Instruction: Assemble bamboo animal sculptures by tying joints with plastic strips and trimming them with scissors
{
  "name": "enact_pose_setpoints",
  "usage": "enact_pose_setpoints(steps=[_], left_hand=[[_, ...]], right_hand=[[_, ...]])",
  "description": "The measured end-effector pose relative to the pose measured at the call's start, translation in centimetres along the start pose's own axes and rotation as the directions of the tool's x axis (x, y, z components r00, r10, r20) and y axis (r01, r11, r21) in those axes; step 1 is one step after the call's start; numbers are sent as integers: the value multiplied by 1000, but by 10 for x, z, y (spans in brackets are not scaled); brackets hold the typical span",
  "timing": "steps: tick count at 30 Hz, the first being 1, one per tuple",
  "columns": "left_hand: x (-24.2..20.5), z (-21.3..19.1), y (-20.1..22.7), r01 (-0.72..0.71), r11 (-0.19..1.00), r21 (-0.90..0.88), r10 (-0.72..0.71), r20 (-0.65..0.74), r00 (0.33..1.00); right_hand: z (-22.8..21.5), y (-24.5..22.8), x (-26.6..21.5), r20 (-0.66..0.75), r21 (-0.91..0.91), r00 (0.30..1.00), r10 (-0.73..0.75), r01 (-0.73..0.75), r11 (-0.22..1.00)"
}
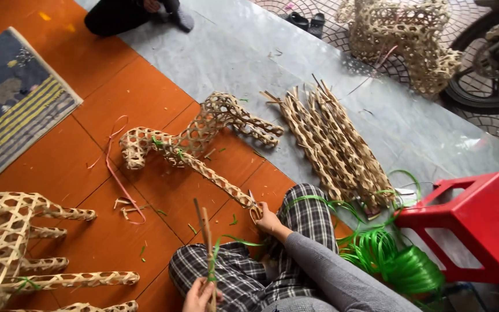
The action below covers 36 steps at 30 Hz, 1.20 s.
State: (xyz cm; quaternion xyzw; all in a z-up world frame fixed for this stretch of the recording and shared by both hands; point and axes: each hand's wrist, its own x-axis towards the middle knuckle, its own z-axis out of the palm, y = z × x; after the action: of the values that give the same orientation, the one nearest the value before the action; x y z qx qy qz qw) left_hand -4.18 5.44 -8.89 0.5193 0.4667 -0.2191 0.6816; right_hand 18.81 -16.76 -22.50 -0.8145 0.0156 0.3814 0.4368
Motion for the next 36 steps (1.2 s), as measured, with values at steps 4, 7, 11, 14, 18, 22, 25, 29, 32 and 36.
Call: enact_pose_setpoints(steps=[4,7,11,14,18,22,25,29,32,36], left_hand=[[-11,2,19,-293,955,-38,292,-10,956],[-26,9,40,-486,873,-48,472,-176,864],[-47,13,61,-415,904,-101,403,-117,908],[-52,13,74,-412,899,-149,418,3,909],[-98,42,105,-488,873,17,484,97,869],[-94,57,112,-571,821,16,558,191,808],[-117,73,131,-669,743,-6,635,321,703],[-97,78,134,-756,653,42,694,365,620],[-81,77,129,-824,559,-97,801,321,505],[-83,72,131,-809,541,-229,837,236,493]], right_hand=[[25,52,47,103,536,983,155,-186,823],[20,37,12,326,919,923,205,-360,158],[-21,5,-76,452,891,877,161,-439,-112],[-50,-7,-128,352,928,933,73,-338,-155],[-82,-17,-172,187,970,978,97,-168,-173],[-90,-52,-217,-196,919,966,-167,241,313],[-94,-88,-253,-194,898,930,-312,297,326],[-85,-102,-262,-129,676,724,-678,565,474],[-68,-91,-255,-109,718,693,-712,551,426],[-73,-80,-239,-22,756,568,-823,548,358]])
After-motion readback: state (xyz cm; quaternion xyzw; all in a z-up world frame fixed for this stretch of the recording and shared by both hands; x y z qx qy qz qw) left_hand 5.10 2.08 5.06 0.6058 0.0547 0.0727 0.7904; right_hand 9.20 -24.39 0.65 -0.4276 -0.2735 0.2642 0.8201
